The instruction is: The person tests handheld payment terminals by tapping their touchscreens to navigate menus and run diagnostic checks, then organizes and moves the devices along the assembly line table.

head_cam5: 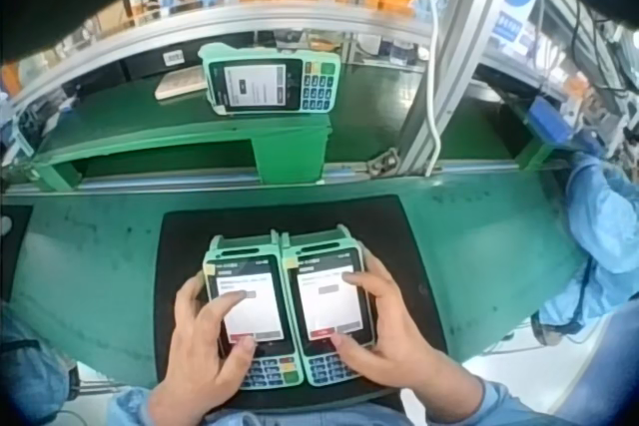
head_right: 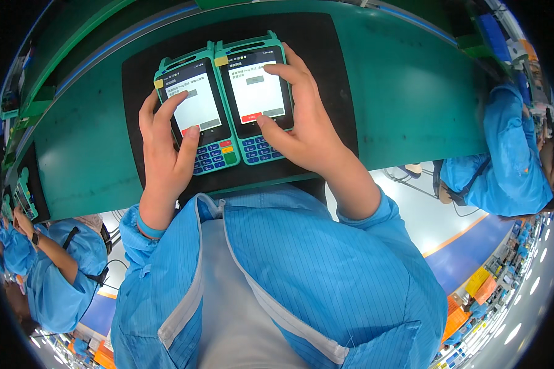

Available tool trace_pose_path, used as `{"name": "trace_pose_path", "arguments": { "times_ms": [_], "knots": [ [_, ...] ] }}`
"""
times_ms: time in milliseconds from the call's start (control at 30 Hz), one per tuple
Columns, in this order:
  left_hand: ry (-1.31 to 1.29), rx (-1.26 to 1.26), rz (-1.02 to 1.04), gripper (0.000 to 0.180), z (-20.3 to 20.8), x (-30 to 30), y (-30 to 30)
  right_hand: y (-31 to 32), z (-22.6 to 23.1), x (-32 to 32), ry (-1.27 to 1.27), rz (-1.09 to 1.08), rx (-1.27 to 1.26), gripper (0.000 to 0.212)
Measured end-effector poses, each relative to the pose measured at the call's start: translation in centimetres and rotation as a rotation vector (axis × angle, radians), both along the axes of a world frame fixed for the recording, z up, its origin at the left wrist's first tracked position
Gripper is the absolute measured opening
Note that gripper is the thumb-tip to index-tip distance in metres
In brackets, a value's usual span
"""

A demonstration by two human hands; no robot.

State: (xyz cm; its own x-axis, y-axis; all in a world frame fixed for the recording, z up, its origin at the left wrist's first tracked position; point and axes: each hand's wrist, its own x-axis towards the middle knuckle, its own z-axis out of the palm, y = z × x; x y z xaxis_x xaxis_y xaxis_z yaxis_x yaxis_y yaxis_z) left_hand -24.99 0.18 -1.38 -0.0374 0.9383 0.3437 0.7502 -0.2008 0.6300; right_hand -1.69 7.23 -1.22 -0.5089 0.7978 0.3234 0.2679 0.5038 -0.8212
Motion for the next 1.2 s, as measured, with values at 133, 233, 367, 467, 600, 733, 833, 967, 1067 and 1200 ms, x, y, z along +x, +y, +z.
{"name": "trace_pose_path", "arguments": {
  "times_ms": [133,233,367,467,600,733,833,967,1067,1200],
  "knots": [
    [-0.008,0.007,0.001,0.043,0.11,0.21,-0.09,-0.01,-0.02,0.10,0.050,0.016,-0.023,0.065],
    [-0.002,-0.016,-0.001,0.043,0.18,0.20,-0.14,0.00,-0.07,0.15,0.019,0.008,-0.011,0.065],
    [-0.030,0.005,-0.003,0.043,0.10,0.21,-0.04,-0.05,-0.09,0.17,0.009,0.000,-0.002,0.064],
    [-0.008,-0.016,-0.002,0.044,0.12,0.17,-0.25,-0.08,-0.09,0.16,0.012,0.002,-0.004,0.064],
    [-0.021,0.008,-0.001,0.045,0.03,0.09,-0.27,-0.02,-0.08,0.32,0.013,0.012,-0.008,0.061],
    [-0.012,0.027,-0.011,0.045,0.04,0.06,-0.21,0.03,-0.14,0.41,0.013,0.013,-0.017,0.060],
    [-0.085,-0.004,0.006,0.044,0.23,0.06,-0.30,0.06,-0.20,0.35,0.030,0.012,-0.012,0.060],
    [-0.054,-0.098,0.003,0.042,0.42,0.23,-0.56,0.01,-0.19,0.37,0.018,0.008,-0.004,0.059],
    [-0.097,-0.019,0.006,0.041,0.24,0.31,-0.35,-0.08,-0.16,0.42,-0.004,0.003,0.011,0.059],
    [-0.020,-0.036,0.012,0.041,0.16,0.20,-0.54,-0.05,-0.19,0.39,0.003,0.007,0.014,0.059]
  ]
}}
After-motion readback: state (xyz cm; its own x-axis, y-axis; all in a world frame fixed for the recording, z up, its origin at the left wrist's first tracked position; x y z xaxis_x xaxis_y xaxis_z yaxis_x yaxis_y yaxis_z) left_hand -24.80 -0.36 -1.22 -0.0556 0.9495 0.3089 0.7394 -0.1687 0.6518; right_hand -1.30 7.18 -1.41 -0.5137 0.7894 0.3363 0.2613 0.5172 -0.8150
